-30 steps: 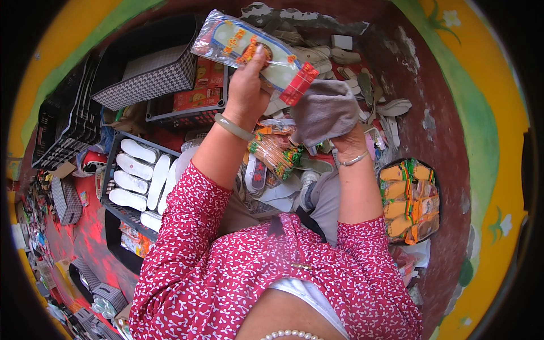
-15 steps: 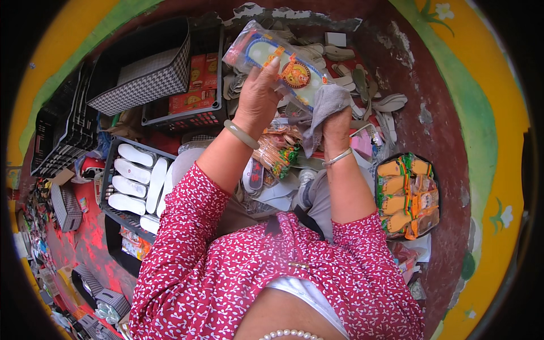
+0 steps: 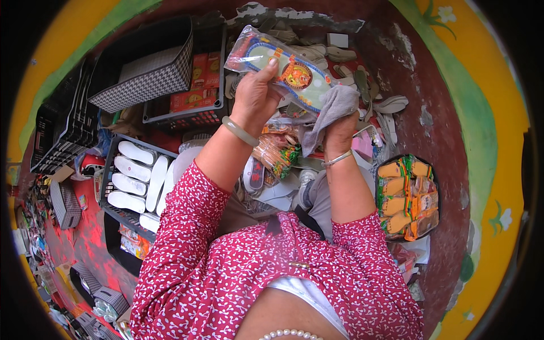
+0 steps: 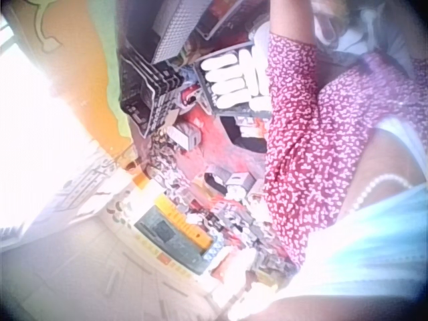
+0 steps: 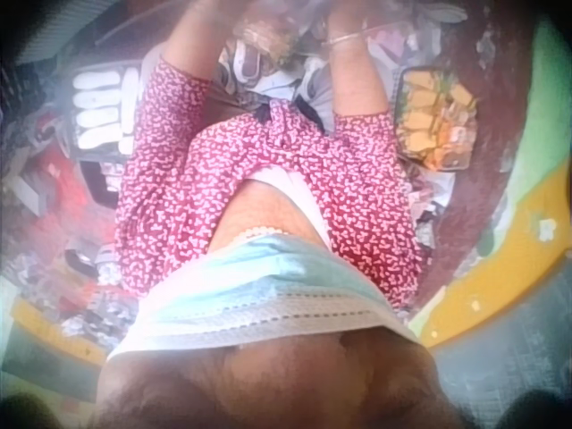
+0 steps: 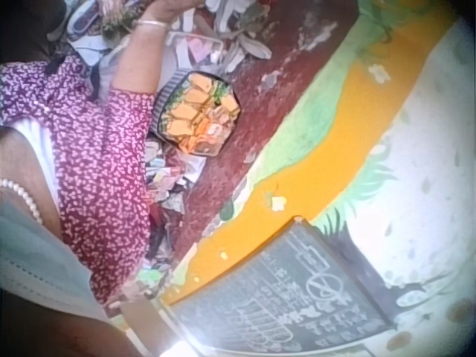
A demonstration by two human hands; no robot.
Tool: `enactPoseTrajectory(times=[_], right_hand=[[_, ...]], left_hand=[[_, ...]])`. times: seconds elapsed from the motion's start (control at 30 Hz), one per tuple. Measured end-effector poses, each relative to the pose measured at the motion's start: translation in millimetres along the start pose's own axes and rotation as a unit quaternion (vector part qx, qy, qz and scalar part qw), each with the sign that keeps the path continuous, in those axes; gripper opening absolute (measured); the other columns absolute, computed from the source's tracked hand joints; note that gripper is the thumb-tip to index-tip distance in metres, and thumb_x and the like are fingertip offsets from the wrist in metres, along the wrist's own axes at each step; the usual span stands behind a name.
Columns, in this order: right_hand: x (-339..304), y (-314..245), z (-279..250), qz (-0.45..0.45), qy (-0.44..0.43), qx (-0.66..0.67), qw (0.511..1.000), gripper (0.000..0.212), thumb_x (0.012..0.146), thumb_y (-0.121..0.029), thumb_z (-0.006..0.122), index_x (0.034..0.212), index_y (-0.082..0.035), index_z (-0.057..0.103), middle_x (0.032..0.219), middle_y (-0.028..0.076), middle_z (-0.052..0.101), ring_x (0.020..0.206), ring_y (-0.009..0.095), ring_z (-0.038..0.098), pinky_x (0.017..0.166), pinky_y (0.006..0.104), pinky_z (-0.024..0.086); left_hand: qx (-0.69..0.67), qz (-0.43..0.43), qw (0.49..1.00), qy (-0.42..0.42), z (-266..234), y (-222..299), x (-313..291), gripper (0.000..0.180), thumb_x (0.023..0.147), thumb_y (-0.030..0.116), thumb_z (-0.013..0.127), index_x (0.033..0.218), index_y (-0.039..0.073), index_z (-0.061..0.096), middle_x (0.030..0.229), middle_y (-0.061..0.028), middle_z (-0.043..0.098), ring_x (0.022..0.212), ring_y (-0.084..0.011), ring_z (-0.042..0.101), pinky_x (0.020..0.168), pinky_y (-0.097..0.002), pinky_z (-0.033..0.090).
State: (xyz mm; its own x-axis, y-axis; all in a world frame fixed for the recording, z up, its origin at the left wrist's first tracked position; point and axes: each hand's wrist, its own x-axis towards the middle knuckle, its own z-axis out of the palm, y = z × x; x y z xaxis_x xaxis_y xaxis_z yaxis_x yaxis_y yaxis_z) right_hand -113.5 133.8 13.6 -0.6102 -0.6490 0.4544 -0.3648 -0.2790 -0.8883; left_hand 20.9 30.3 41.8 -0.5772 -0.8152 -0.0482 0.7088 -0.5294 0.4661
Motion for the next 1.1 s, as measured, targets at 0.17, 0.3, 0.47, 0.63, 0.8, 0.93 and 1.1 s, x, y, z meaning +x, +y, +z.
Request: enactPoseTrajectory(times=[0.17,0.3,0.47,0.63,0.8,0.93,1.1], right_hand=[[17.0,1.8,-31.4,0.238,0.166,0.213,0.933,0.023,0.09,-0.025,0.046,0.092,-0.005,0.057,0.086,0.007,0.059,0.079,0.02,0.058,0.071,0.0324,0.049],[29.4,7.7,-68.4,0.284,0.004,0.292,0.913,0.039,0.091,-0.04,0.041,0.101,-0.006,0.056,0.095,0.01,0.06,0.084,0.024,0.059,0.075,0.0395,0.049],[20.7,1.7,-37.7,0.2,-0.1,0.263,0.939,0.035,0.086,-0.033,0.054,0.106,-0.004,0.052,0.1,0.009,0.058,0.087,0.019,0.056,0.078,0.0348,0.048],[5.2,3.2,-12.6,0.174,-0.085,0.263,0.945,0.03,0.084,-0.026,0.062,0.105,-0.006,0.056,0.099,0.005,0.06,0.09,0.017,0.058,0.08,0.0317,0.049],[5.2,6.3,-15.5,0.282,-0.007,0.467,0.838,0.025,0.085,-0.025,0.06,0.102,-0.007,0.056,0.096,0.003,0.06,0.089,0.016,0.057,0.083,0.0297,0.047],[6.6,0.1,-9.8,0.285,0.044,0.455,0.842,0.017,0.086,-0.026,0.059,0.093,-0.01,0.057,0.087,0.0,0.058,0.079,0.012,0.056,0.072,0.0271,0.048],[7.1,-10.1,-6.7,0.289,0.074,0.426,0.854,0.017,0.087,-0.024,0.057,0.093,-0.009,0.057,0.088,0.0,0.059,0.081,0.012,0.056,0.073,0.0267,0.048]], left_hand=[[-0.006,0.098,0.991,0.093,-16.5,34.2,15.4,0.028,0.093,0.014,0.045,0.117,-0.001,0.047,0.113,-0.0129,0.056,0.102,-0.0251,0.056,0.089,-0.04,0.047],[-0.02,0.13,0.99,0.057,-18.6,51.2,15.5,0.025,0.092,0.013,0.047,0.113,-0.001,0.048,0.11,-0.0114,0.057,0.101,-0.0245,0.057,0.088,-0.0396,0.047],[0.042,0.101,0.994,-0.012,-11.4,25.1,10.6,0.023,0.09,0.01,0.05,0.11,-0.001,0.049,0.104,-0.0117,0.059,0.095,-0.0241,0.06,0.082,-0.038,0.05],[0.076,0.063,0.992,-0.073,5.1,2.9,-3.3,0.027,0.09,0.014,0.052,0.113,0.0,0.047,0.104,-0.0112,0.058,0.095,-0.0231,0.059,0.083,-0.0367,0.049],[0.064,-0.002,0.995,-0.07,2.4,-2.4,-2.9,0.025,0.09,0.014,0.051,0.109,-0.002,0.048,0.101,-0.0119,0.059,0.095,-0.0241,0.059,0.082,-0.0373,0.049],[0.043,-0.016,0.997,-0.061,-3.0,-9.4,0.1,0.023,0.09,0.015,0.052,0.105,-0.003,0.051,0.098,-0.0125,0.059,0.092,-0.0249,0.06,0.08,-0.039,0.05],[0.054,-0.016,0.997,-0.052,-4.8,-12.2,1.5,0.041,0.088,0.024,0.057,0.115,-0.003,0.042,0.107,-0.0161,0.055,0.097,-0.0256,0.057,0.081,-0.0397,0.049]])
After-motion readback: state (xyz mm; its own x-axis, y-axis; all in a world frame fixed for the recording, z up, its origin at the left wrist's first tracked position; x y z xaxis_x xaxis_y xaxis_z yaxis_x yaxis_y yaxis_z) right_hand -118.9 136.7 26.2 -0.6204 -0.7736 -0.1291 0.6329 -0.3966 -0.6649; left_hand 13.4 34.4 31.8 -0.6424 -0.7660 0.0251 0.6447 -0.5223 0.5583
